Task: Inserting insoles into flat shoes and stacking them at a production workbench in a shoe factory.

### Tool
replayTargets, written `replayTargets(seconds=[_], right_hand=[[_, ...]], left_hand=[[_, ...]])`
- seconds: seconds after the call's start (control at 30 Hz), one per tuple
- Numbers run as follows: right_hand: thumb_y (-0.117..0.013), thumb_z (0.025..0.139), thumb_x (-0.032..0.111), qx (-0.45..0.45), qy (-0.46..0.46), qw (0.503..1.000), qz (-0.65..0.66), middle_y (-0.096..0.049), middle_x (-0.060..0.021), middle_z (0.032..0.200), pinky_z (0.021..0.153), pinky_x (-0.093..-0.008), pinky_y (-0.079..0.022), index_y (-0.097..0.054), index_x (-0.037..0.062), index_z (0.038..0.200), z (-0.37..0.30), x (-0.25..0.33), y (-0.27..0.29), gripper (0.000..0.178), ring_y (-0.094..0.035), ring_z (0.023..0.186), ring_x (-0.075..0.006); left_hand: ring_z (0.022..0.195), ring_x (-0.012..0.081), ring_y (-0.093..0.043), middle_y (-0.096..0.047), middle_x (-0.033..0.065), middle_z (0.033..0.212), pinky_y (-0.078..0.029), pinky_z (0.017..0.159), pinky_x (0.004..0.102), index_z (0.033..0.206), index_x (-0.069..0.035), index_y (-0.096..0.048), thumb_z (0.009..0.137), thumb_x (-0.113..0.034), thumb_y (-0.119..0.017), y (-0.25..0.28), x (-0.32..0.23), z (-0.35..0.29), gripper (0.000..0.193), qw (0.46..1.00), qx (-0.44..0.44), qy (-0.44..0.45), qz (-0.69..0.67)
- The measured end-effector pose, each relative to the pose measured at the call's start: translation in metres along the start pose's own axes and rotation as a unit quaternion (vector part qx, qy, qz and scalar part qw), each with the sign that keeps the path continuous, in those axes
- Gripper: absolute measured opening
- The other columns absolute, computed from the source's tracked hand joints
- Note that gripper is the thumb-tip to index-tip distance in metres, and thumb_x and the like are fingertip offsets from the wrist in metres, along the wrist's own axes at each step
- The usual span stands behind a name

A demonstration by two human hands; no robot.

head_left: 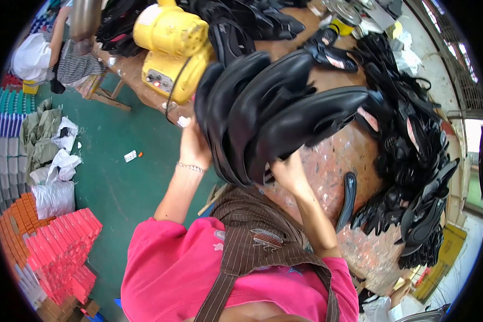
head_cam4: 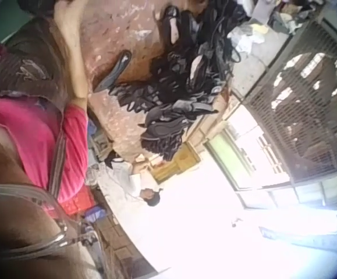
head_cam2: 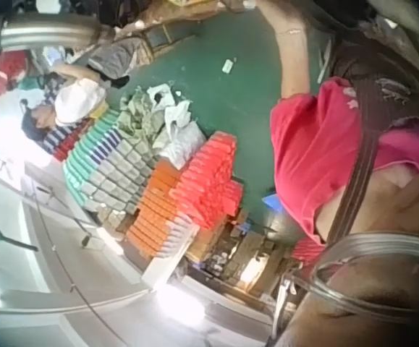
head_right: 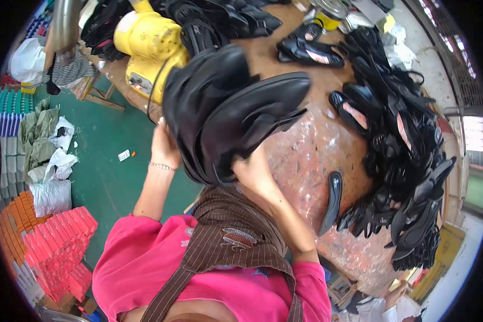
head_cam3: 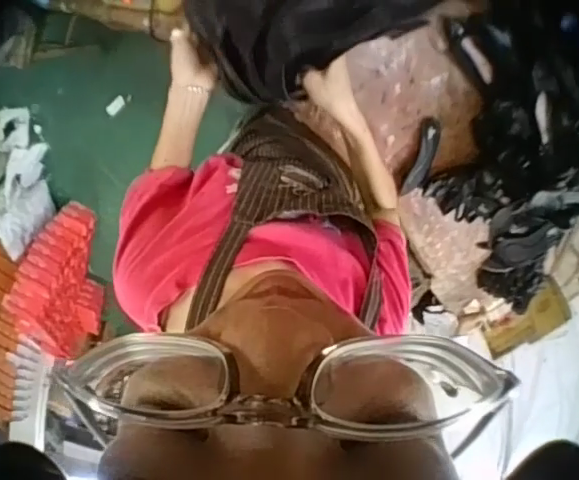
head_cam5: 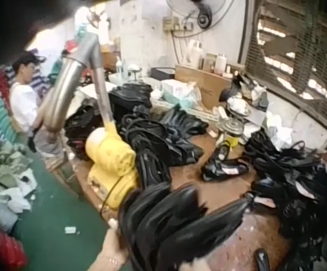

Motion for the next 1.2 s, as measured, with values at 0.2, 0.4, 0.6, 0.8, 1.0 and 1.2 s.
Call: replayTargets(seconds=[0.2,0.4,0.6,0.8,1.0,1.2], right_hand=[[-0.049,0.066,-0.008,0.228,0.066,0.942,-0.236,-0.059,-0.0379,0.097,0.086,-0.0453,-0.049,-0.061,-0.0107,0.094,0.030,0.049,-0.023,0.030,-0.061,0.100,-0.0450],[-0.057,0.057,-0.004,0.442,0.230,0.823,-0.274,-0.063,-0.0269,0.081,0.073,-0.0471,-0.052,-0.066,-0.0056,0.095,0.019,0.080,-0.094,0.038,-0.062,0.084,-0.0453],[-0.065,0.058,-0.003,0.500,0.389,0.718,-0.289,-0.072,-0.0094,0.090,0.071,-0.0430,-0.054,-0.072,0.0052,0.102,0.012,0.096,-0.147,0.046,-0.068,0.086,-0.0308],[-0.071,0.075,0.002,0.327,0.342,0.848,-0.239,-0.037,-0.0207,0.151,0.120,-0.0418,-0.022,-0.034,0.0074,0.151,0.044,0.119,-0.145,0.085,-0.033,0.142,-0.0365],[-0.062,0.094,0.015,0.317,-0.240,0.895,0.201,-0.047,-0.0131,0.147,0.115,-0.0352,-0.031,-0.038,-0.0020,0.148,0.027,0.019,-0.098,0.061,-0.041,0.139,-0.0250],[-0.051,0.090,0.001,0.362,-0.335,0.791,0.362,-0.050,-0.0153,0.144,0.103,-0.0305,-0.047,-0.032,0.0034,0.153,0.071,-0.007,-0.158,0.065,-0.057,0.123,-0.0195]], left_hand=[[0.133,0.0285,-0.046,-0.049,0.0096,0.147,-0.032,0.116,0.0466,0.143,-0.011,-0.048,0.101,-0.042,-0.045,0.043,0.014,-0.051,0.052,0.927,0.294,0.114,-0.204],[0.135,0.0266,-0.044,-0.042,0.0095,0.153,-0.033,0.116,0.0426,0.146,-0.009,-0.042,0.101,-0.043,-0.045,0.089,0.033,-0.101,0.056,0.951,0.150,0.162,-0.215],[0.133,0.0262,-0.047,-0.043,0.0099,0.152,-0.036,0.114,0.0406,0.147,-0.009,-0.042,0.101,-0.043,-0.046,0.111,0.011,-0.105,0.057,0.966,0.136,0.080,-0.203],[0.130,0.0257,-0.050,-0.045,0.0104,0.151,-0.039,0.112,0.0386,0.147,-0.008,-0.041,0.101,-0.042,-0.047,0.114,-0.037,-0.082,0.058,0.977,0.105,0.005,-0.184],[0.120,0.0223,-0.058,-0.051,0.0106,0.144,-0.048,0.102,0.0326,0.147,-0.004,-0.039,0.100,-0.040,-0.052,0.121,-0.097,-0.044,0.061,0.991,0.040,-0.076,-0.099],[0.118,0.0166,-0.056,-0.054,0.0088,0.136,-0.045,0.102,0.0298,0.144,-0.002,-0.042,0.101,-0.040,-0.052,0.082,-0.148,-0.035,0.058,0.965,0.027,-0.228,0.130]])
Point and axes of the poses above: each hand's wrist, its own z-axis towards the middle knuckle, its own y-axis out of the back of the hand, x = y × z, the point moved 5 cm from there along z, towards the middle knuckle
